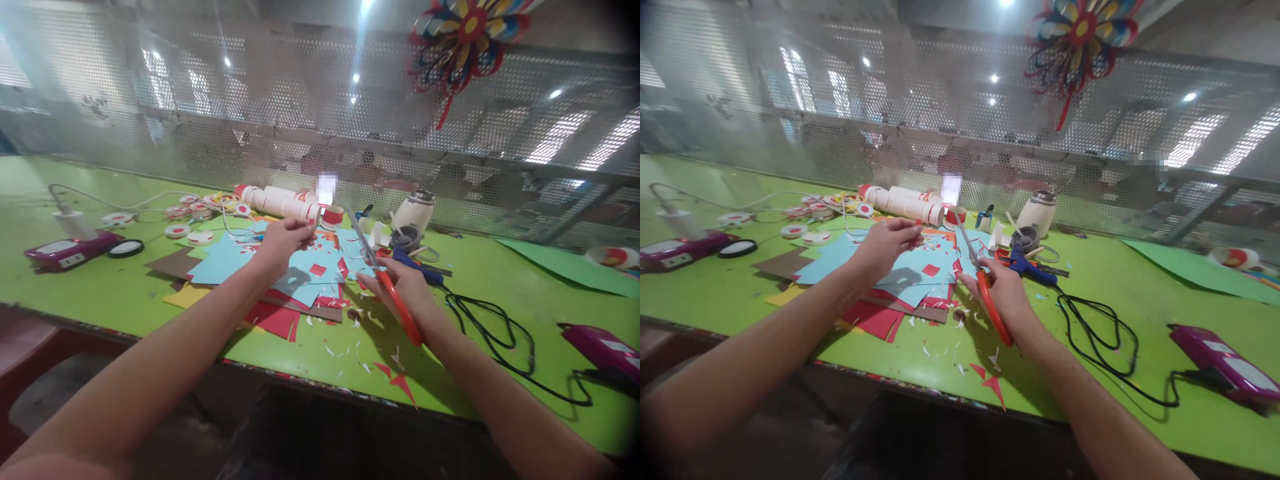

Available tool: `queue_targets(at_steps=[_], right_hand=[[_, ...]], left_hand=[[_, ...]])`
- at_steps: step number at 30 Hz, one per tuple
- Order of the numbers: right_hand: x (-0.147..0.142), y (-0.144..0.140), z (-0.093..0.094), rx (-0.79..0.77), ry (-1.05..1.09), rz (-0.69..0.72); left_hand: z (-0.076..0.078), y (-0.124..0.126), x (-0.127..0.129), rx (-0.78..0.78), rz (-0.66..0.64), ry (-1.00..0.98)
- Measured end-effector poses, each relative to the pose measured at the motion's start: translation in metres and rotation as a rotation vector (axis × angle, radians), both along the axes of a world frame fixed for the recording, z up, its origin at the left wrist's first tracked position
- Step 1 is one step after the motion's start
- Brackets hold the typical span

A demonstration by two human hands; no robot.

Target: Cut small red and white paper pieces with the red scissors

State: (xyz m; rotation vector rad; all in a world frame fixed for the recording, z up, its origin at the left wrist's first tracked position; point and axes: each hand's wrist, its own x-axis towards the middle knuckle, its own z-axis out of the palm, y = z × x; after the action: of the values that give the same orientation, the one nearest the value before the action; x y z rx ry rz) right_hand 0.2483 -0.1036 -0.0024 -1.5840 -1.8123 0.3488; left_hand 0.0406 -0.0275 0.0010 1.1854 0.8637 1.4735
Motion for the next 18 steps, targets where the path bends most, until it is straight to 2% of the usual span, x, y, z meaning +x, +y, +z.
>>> queue_targets(at_steps=[4, 8, 14, 18], right_hand=[[0.005, 0.011, -0.003, -0.064, -0.168, -0.023], [0.006, 0.021, -0.004, -0.122, -0.337, -0.031], [0.002, 0.041, -0.005, -0.231, -0.560, 0.012], [-0.001, 0.044, -0.002, -0.269, -0.687, 0.036]], left_hand=[[0.001, 0.005, -0.006, -0.023, 0.105, -0.101], [-0.001, 0.009, -0.006, -0.038, 0.158, -0.148], [-0.007, 0.016, -0.004, -0.064, 0.112, -0.221], [-0.009, 0.016, -0.004, -0.077, 0.079, -0.235]])
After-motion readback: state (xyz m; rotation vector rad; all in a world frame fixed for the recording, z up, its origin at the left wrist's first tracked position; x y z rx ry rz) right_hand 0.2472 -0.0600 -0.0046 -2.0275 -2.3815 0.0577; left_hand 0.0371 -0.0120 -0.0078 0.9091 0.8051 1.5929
